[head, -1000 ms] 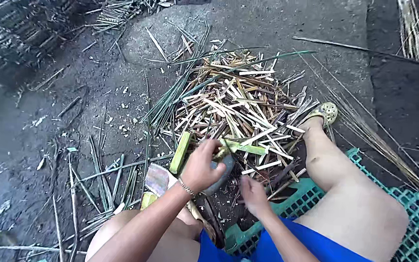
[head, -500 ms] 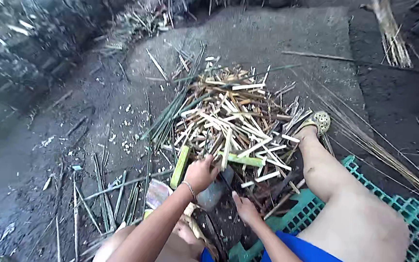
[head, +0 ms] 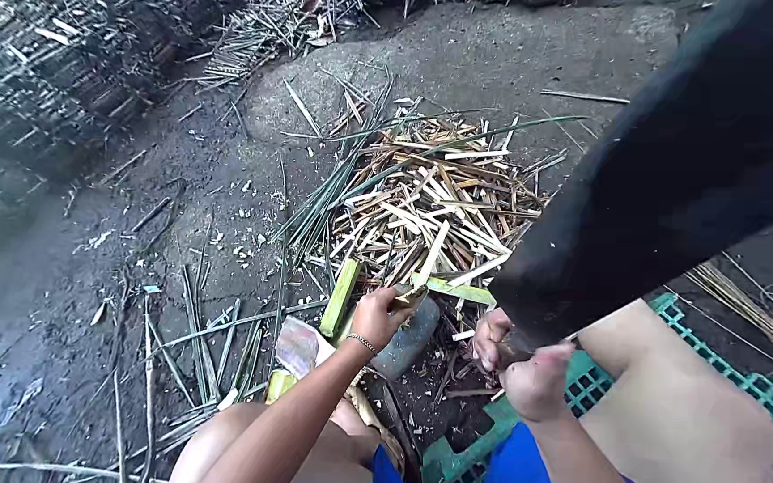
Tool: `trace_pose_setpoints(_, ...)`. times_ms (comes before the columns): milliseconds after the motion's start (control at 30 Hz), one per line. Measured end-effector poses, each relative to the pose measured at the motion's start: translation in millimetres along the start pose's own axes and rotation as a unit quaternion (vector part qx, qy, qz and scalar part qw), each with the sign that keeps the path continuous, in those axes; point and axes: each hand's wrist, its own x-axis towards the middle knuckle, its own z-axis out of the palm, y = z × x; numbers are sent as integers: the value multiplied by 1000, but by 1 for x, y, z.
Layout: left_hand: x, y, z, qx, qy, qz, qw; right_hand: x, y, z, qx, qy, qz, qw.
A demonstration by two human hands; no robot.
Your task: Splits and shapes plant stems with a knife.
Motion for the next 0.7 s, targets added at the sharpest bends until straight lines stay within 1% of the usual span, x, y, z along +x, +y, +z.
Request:
trace_pose_setpoints(33, 1, 0, 0, -2, 2, -5, 1000, -4, 8, 1, -41, 0, 38, 998)
trace_pose_setpoints(67, 1, 0, 1, -4, 3, -9, 1000, -11, 23, 0, -100, -11, 122, 987)
trace_pose_setpoints(100, 1, 0, 2, -4, -1, -21, 1000, -16, 40, -3, -147, -35, 240, 959)
trace_pose_setpoints(133, 2, 1, 3, 1, -6, -35, 999, -18, 57, -6, -172, -48, 338, 924)
trace_pose_setpoints(167, 4, 0, 3, 7, -8, -40, 999, -16, 67, -7, -179, -52, 393, 901)
trace_pose_setpoints(200, 8, 1, 2, 10, -11, -38, 999, -11, 71, -8, -175, -51, 419, 890)
trace_pose_setpoints(267, 6, 0, -1, -32, -40, -33, 998, -11, 62, -9, -178, -42, 432, 883)
trace_pose_setpoints(300, 4, -2, -5, -83, -49, -22, 995, -12, 52, -9, -184, -37, 418, 889)
trace_pose_setpoints(333, 4, -4, -11, -145, -33, -1, 989, -11, 41, -10, -189, -32, 382, 904)
trace_pose_setpoints(400, 2, -4, -24, -253, 41, 22, 966, -18, 13, -14, -188, -13, 264, 946)
trace_pose_setpoints(433, -1, -4, -34, -275, 76, 30, 958, -22, -2, -15, -163, 3, 201, 966)
trace_pose_setpoints(467, -4, -5, -46, -271, 110, 39, 956, -24, -15, -14, -123, 21, 156, 980)
trace_pose_setpoints(533, -7, -9, -64, -250, 166, 33, 953, -24, -25, -8, -56, 53, 127, 989)
trace_pose_setpoints(567, -7, -11, -71, -250, 187, 17, 950, -26, -13, -6, -65, 62, 135, 987)
trace_pose_setpoints(600, -7, -14, -76, -259, 205, -5, 944, -31, 12, -7, -113, 59, 162, 979)
trace_pose_setpoints(633, -6, -16, -78, -268, 220, -25, 938, -37, 44, -8, -177, 38, 220, 959)
trace_pose_setpoints(700, -6, -20, -79, -265, 233, -46, 934, -41, 104, -15, -245, -1, 379, 893)
